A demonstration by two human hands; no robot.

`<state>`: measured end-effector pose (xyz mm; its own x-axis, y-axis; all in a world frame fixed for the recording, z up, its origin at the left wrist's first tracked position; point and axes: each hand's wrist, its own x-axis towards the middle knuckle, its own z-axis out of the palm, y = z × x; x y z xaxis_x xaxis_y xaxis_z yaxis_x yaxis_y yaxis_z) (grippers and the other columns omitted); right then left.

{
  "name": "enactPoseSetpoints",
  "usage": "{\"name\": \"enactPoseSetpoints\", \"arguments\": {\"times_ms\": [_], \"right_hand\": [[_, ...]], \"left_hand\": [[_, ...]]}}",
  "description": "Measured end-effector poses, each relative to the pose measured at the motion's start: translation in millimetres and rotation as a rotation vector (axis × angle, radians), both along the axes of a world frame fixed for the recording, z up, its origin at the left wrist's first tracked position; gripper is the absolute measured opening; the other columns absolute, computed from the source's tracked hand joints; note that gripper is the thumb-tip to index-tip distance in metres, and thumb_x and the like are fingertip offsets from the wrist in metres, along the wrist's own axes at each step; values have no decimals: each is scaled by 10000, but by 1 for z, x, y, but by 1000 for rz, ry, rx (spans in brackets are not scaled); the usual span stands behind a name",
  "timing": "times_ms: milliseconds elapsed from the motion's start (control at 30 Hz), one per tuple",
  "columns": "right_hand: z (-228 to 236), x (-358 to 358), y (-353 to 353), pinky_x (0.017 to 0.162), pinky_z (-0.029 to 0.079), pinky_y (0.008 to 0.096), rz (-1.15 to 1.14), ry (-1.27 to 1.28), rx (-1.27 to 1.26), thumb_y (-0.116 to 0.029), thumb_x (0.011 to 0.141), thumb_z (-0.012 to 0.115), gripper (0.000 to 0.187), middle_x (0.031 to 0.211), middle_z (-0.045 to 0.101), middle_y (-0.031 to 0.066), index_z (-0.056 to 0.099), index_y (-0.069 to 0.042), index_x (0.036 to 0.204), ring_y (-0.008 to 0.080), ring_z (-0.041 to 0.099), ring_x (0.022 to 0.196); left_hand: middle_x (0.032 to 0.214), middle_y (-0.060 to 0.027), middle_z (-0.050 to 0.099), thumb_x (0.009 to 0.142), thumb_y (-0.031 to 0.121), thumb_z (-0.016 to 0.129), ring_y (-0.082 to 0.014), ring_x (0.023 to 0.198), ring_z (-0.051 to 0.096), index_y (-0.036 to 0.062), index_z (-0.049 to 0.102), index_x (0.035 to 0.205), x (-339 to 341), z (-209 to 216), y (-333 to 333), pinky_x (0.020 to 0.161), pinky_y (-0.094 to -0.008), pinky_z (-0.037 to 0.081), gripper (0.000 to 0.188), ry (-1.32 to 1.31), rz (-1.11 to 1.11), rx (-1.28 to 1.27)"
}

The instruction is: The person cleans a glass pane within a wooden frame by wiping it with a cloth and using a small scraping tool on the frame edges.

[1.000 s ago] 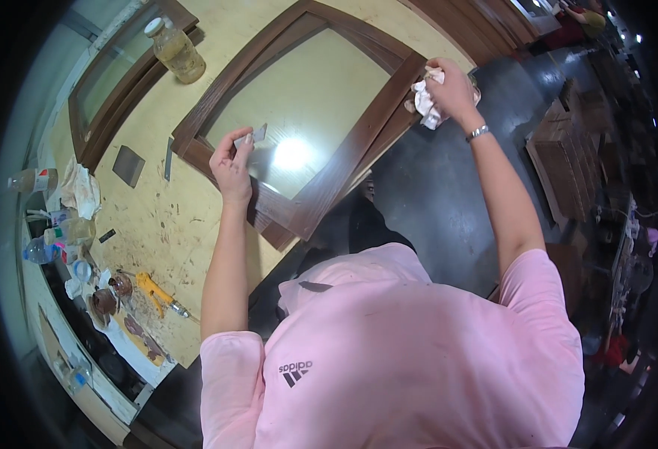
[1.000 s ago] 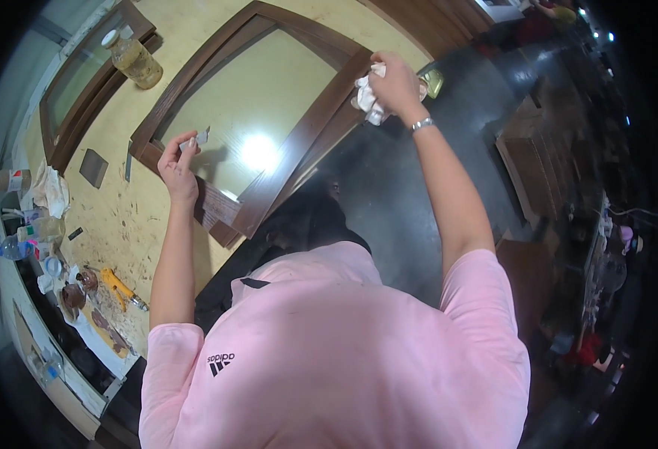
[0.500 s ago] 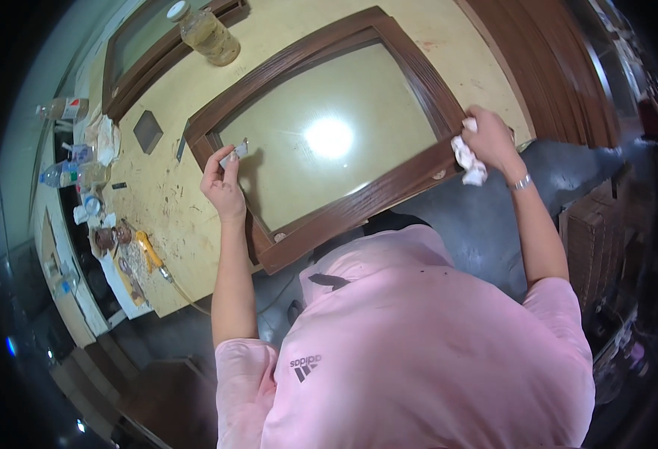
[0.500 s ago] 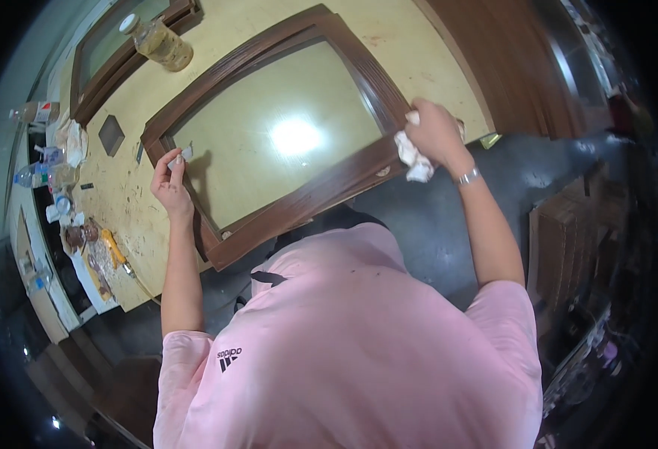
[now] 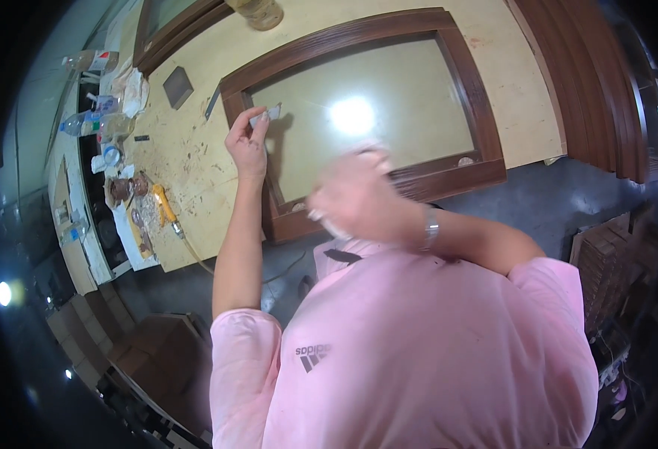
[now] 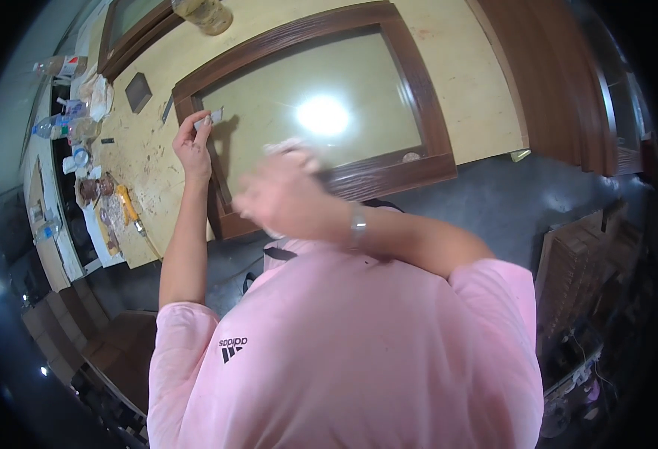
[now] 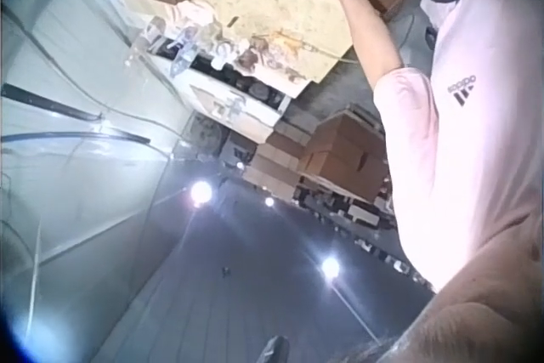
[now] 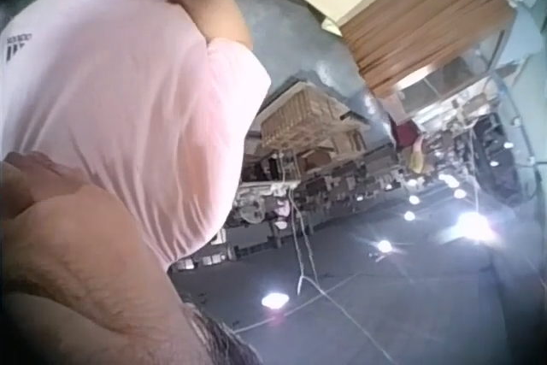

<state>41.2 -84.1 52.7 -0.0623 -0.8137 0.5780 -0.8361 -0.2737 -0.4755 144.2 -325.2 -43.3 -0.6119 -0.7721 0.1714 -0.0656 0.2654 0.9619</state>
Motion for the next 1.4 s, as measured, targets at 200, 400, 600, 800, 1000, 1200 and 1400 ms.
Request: {"name": "enactPoseSetpoints", "arguments": {"times_ms": [200,400,600,800,1000,1200,1400], "right_hand": [[-46,106,-47,832,450,351,425,246,-24,-210,749,604,72,880,547,12,595,-139,738,198,562,932],[-66,78,-23,848,455,367,455,49,137,-187,776,616,70,932,535,43,620,-124,808,221,548,959],[-57,92,-39,828,463,383,404,-9,211,-142,740,658,111,917,528,64,609,-92,826,256,548,939],[-56,99,-69,833,452,416,266,-100,264,-229,699,762,241,970,563,66,636,-111,867,274,549,975],[29,81,-60,886,444,432,175,-142,82,-266,749,764,305,1077,623,68,677,-98,988,281,574,1047],[146,199,-46,692,441,389,1181,-587,-361,-206,605,759,290,724,576,97,495,-88,586,262,571,762],[105,222,-89,686,438,386,1318,-607,143,-203,602,756,285,717,571,98,497,-86,585,256,568,755]], "left_hand": [[850,53,623,893,67,722,-34,729,515,16,714,1006,2,-2,-4,660,-191,422,124,-4,-66,25],[797,36,623,885,77,729,-36,692,518,14,718,998,6,-4,0,627,-193,421,129,55,-67,17],[793,35,626,875,68,725,-43,684,518,17,722,990,0,0,4,619,-202,423,125,92,-76,36],[838,12,660,919,78,679,-49,691,538,-3,697,1031,20,7,-7,635,-207,444,139,194,14,186],[881,-39,668,983,198,615,-96,754,580,-10,684,1035,113,10,-42,703,-244,487,225,155,498,313],[902,-83,688,950,257,657,-153,806,606,-60,687,970,246,-55,-125,754,-324,508,319,-89,600,185],[1153,-260,628,956,147,603,-378,1010,614,-82,599,1224,186,2,-99,854,-440,505,353,-365,829,-461]]}}
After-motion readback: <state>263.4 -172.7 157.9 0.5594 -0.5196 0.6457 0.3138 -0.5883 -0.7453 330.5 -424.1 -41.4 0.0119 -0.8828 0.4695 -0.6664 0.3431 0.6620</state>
